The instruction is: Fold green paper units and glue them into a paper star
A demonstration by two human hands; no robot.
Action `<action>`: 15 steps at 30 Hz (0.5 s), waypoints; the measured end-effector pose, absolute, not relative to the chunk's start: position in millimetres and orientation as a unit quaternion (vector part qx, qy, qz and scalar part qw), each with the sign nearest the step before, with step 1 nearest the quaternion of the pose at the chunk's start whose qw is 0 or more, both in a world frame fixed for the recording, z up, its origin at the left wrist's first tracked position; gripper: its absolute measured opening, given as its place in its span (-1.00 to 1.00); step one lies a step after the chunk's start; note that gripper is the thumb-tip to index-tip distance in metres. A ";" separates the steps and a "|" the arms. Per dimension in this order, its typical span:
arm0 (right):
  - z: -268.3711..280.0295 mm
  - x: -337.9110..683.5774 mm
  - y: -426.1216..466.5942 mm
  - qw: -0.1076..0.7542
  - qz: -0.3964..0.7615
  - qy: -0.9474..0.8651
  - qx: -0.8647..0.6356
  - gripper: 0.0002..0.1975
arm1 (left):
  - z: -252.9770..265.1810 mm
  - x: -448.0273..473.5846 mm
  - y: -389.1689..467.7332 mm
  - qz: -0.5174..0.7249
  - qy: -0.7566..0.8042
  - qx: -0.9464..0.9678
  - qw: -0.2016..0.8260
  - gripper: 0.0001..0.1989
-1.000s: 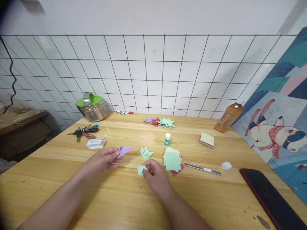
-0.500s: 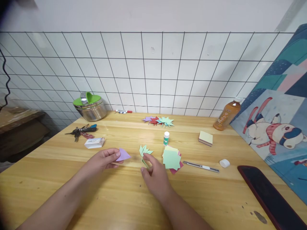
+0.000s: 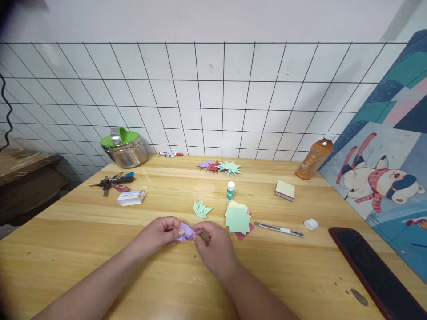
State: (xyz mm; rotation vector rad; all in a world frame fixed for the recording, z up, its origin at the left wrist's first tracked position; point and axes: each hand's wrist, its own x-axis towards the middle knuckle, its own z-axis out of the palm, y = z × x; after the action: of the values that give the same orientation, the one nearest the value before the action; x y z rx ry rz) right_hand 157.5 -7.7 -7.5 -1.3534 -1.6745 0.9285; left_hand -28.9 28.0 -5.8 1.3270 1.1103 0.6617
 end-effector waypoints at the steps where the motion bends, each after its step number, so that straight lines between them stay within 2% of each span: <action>1: -7.1 157.7 -7.6 0.384 0.361 -0.663 -0.532 -0.84 | -4.8 -29.1 27.8 0.288 0.479 0.572 0.601 -0.68; 15: -11.9 160.8 -3.3 0.388 0.328 -0.658 -0.555 -0.73 | -2.6 -28.7 27.8 0.287 0.464 0.564 0.620 -0.69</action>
State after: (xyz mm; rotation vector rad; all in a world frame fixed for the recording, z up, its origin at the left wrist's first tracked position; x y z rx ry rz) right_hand 160.8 -3.3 -11.9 -1.4132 -1.6750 0.8351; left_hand -28.7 27.8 -2.6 1.2972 1.0680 0.6602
